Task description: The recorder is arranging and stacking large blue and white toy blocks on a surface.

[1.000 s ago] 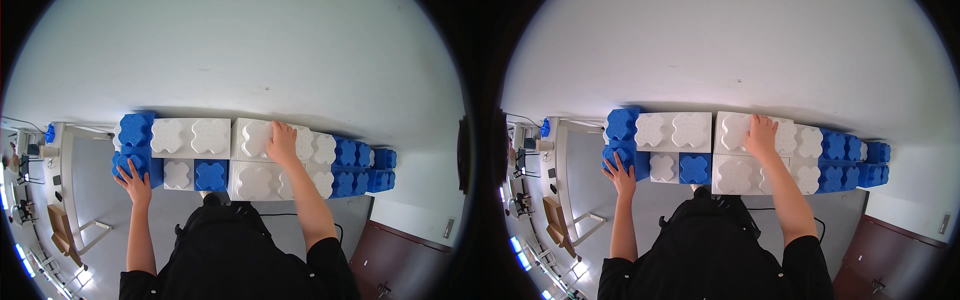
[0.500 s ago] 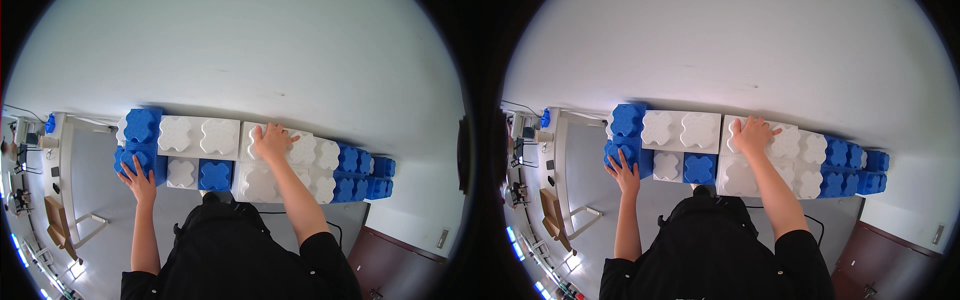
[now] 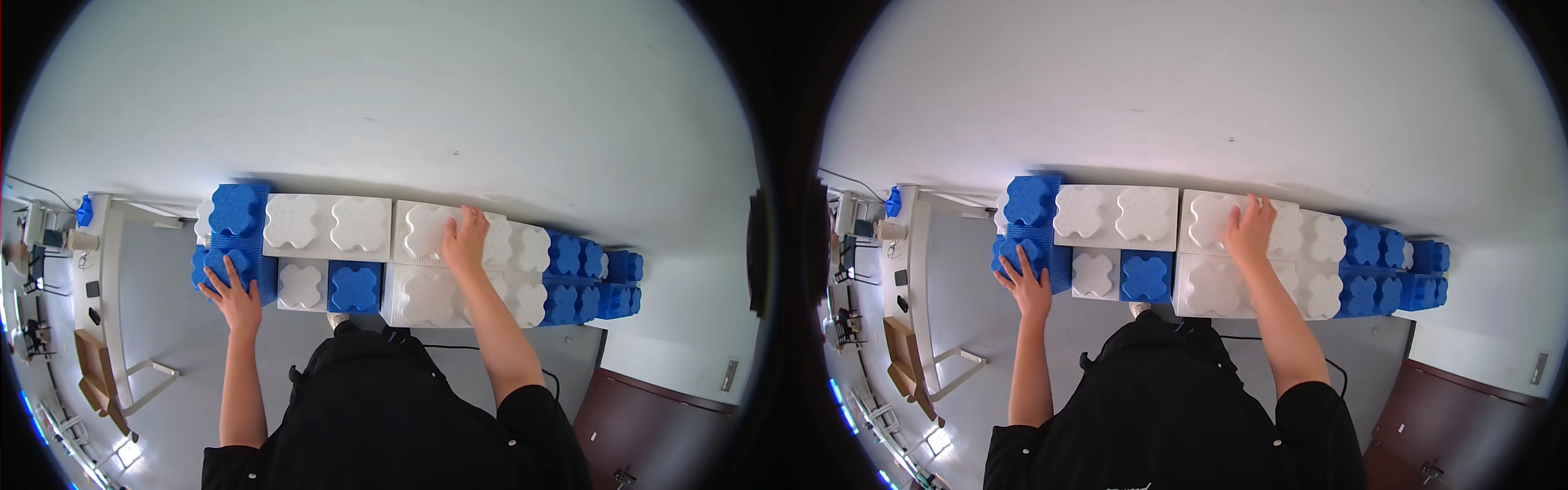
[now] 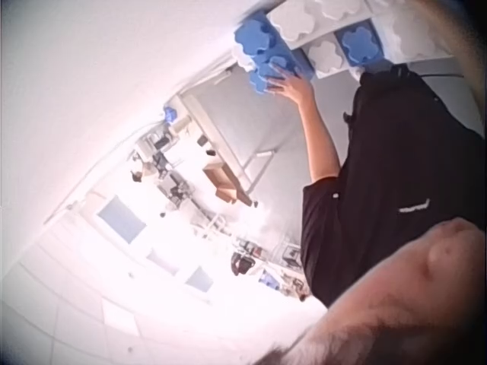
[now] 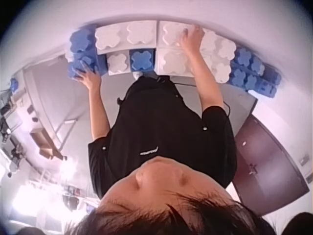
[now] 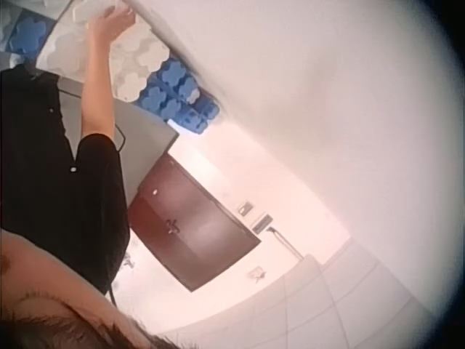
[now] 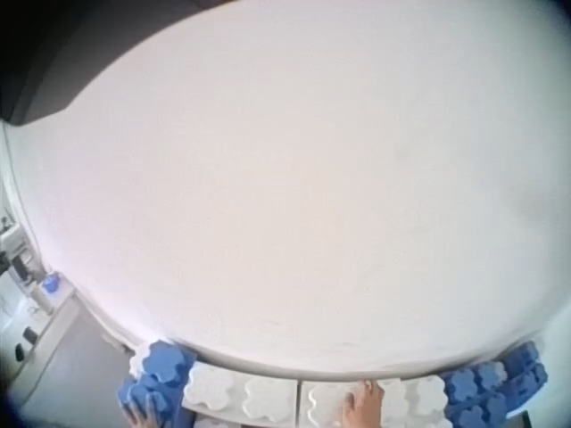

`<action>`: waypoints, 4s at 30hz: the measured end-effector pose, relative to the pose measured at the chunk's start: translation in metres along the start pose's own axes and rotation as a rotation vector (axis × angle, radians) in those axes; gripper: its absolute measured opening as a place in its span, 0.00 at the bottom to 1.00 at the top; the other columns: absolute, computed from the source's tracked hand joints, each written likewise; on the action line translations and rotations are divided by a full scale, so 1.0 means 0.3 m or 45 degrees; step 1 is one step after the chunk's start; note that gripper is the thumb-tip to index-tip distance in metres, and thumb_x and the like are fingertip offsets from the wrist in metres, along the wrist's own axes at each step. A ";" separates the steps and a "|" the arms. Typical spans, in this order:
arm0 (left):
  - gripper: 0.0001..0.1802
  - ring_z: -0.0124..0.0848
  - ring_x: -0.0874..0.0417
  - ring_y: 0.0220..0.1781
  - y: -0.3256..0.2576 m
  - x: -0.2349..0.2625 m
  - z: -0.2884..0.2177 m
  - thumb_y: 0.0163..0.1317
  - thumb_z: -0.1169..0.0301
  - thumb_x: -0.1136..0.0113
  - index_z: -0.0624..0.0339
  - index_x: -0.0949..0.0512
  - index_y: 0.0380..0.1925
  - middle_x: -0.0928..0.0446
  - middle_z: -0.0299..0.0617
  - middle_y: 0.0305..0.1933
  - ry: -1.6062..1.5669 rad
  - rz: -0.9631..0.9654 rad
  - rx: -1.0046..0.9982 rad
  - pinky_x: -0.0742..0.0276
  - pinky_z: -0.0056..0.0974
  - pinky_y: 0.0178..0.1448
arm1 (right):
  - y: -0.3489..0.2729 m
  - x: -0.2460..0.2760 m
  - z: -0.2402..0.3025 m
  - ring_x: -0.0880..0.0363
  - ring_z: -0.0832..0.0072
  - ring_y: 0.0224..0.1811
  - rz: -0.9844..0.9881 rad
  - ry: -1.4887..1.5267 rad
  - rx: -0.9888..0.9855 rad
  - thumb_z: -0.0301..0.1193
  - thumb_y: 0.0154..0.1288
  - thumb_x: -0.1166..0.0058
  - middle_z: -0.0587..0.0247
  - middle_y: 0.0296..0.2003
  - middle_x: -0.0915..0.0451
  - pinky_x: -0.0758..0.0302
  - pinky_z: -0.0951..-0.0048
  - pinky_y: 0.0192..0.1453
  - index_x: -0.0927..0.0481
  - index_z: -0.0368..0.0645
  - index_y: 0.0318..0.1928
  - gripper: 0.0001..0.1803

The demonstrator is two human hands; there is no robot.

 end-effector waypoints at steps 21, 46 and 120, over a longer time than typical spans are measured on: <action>0.44 0.70 0.59 0.85 -0.006 -0.026 0.041 0.70 0.61 0.39 0.51 0.44 0.83 0.57 0.75 0.83 0.109 -0.106 -0.135 0.63 0.72 0.85 | -0.087 0.101 -0.199 0.68 0.35 0.86 0.380 -0.423 -0.383 0.55 0.73 0.46 0.33 0.84 0.62 0.69 0.37 0.86 0.57 0.39 0.85 0.54; 0.69 0.73 0.54 0.84 0.135 0.092 0.051 0.47 0.40 0.22 0.28 0.56 0.85 0.54 0.69 0.84 0.028 0.378 0.368 0.56 0.88 0.74 | -0.487 0.235 -0.210 0.51 0.30 0.80 0.308 -0.337 -0.468 0.56 0.57 0.29 0.26 0.79 0.53 0.55 0.27 0.80 0.48 0.45 0.83 0.62; 0.66 0.58 0.36 0.75 -0.472 -0.034 -1.588 0.45 0.58 0.19 0.37 0.47 0.84 0.33 0.62 0.68 -0.037 0.864 -1.373 0.40 0.70 0.74 | -0.294 0.422 -0.526 0.51 0.35 0.84 0.180 -0.293 0.027 0.36 0.68 0.45 0.48 0.82 0.43 0.44 0.33 0.79 0.33 0.51 0.79 0.38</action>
Point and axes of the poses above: each hand's wrist, its own y-axis towards the middle knuckle, its own x-axis out of the back of the hand, z = x × y, the point moved 4 cm from there along y, towards the middle knuckle
